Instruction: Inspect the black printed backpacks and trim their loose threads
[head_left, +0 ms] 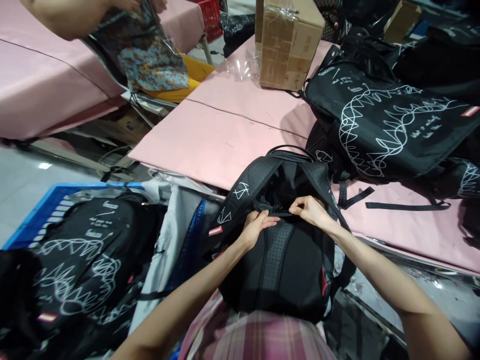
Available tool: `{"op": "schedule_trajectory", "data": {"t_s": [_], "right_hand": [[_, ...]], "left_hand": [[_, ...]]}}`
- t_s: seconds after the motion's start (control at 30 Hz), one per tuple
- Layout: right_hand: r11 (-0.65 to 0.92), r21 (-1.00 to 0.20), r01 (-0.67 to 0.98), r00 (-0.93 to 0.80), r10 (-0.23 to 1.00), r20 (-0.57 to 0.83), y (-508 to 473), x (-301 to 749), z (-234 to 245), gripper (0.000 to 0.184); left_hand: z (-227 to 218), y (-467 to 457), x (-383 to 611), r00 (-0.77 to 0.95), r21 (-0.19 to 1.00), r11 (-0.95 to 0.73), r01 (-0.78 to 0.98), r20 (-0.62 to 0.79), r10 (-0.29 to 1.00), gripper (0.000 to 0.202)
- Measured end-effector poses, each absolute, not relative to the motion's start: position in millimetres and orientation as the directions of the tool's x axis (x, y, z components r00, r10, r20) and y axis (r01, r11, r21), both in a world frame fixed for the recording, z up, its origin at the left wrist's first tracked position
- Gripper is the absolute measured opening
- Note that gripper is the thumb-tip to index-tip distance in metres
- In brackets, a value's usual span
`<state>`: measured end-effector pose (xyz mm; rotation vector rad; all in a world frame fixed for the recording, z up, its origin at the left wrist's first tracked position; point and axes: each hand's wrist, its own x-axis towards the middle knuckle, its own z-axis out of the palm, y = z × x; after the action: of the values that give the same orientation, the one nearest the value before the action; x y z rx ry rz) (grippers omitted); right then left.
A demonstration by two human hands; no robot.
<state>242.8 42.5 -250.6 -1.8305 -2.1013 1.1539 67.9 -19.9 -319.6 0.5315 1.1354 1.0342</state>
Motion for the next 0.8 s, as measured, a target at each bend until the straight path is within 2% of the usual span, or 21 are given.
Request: {"op": "schedule_trajectory", "data": {"t_s": [0.07, 0.13, 0.23, 0.3, 0.4, 0.5, 0.57, 0.63, 0.73, 0.8], "right_hand": [[-0.047, -0.722, 0.691, -0.256, 0.917, -0.305, 44, 243, -248, 0.018], [0.022, -0.82, 0.573, -0.284, 0.943, -0.173, 41, 245, -235, 0.02], [0.198, -0.862, 0.468, -0.35, 0.936, 0.025, 30, 250, -202, 0.023], [0.231, -0.901, 0.367, -0.344, 0.934, 0.099, 20, 253, -181, 0.024], [0.129, -0.981, 0.144, -0.268, 0.959, 0.087, 5, 257, -173, 0.033], [0.012, -1.0, 0.012, -0.154, 0.988, 0.01, -19, 266, -196, 0.043], [-0.035, -0.999, 0.021, -0.005, 0.999, -0.036, -46, 276, -221, 0.038], [-0.104, -0.989, 0.102, 0.106, 0.99, -0.094, -81, 284, -246, 0.026], [-0.219, -0.936, 0.274, 0.107, 0.975, -0.197, -133, 284, -275, 0.024], [-0.232, -0.908, 0.349, 0.131, 0.971, -0.198, -155, 271, -287, 0.025]], "left_hand": [[-308, -18, 66, 0.061, 0.776, 0.487, -0.401, -0.508, 0.859, 0.021], [-286, -13, 60, 0.054, 0.758, 0.518, -0.396, -0.544, 0.837, 0.02], [-249, 9, 44, 0.008, 0.788, 0.491, -0.373, -0.526, 0.85, 0.024], [-236, 35, 34, -0.042, 0.83, 0.43, -0.355, -0.474, 0.88, 0.028], [-244, 77, 24, -0.099, 0.896, 0.362, -0.259, -0.397, 0.912, 0.045], [-267, 95, 18, -0.168, 0.952, 0.304, 0.036, -0.294, 0.941, 0.046], [-275, 84, 9, -0.184, 0.959, 0.195, 0.205, -0.158, 0.97, 0.043], [-273, 55, -10, -0.146, 0.954, 0.078, 0.289, -0.036, 0.989, 0.038], [-261, -6, -54, -0.124, 0.909, -0.016, 0.415, 0.074, 0.989, 0.026], [-260, -47, -84, -0.199, 0.841, -0.006, 0.541, 0.134, 0.971, 0.03]]}}
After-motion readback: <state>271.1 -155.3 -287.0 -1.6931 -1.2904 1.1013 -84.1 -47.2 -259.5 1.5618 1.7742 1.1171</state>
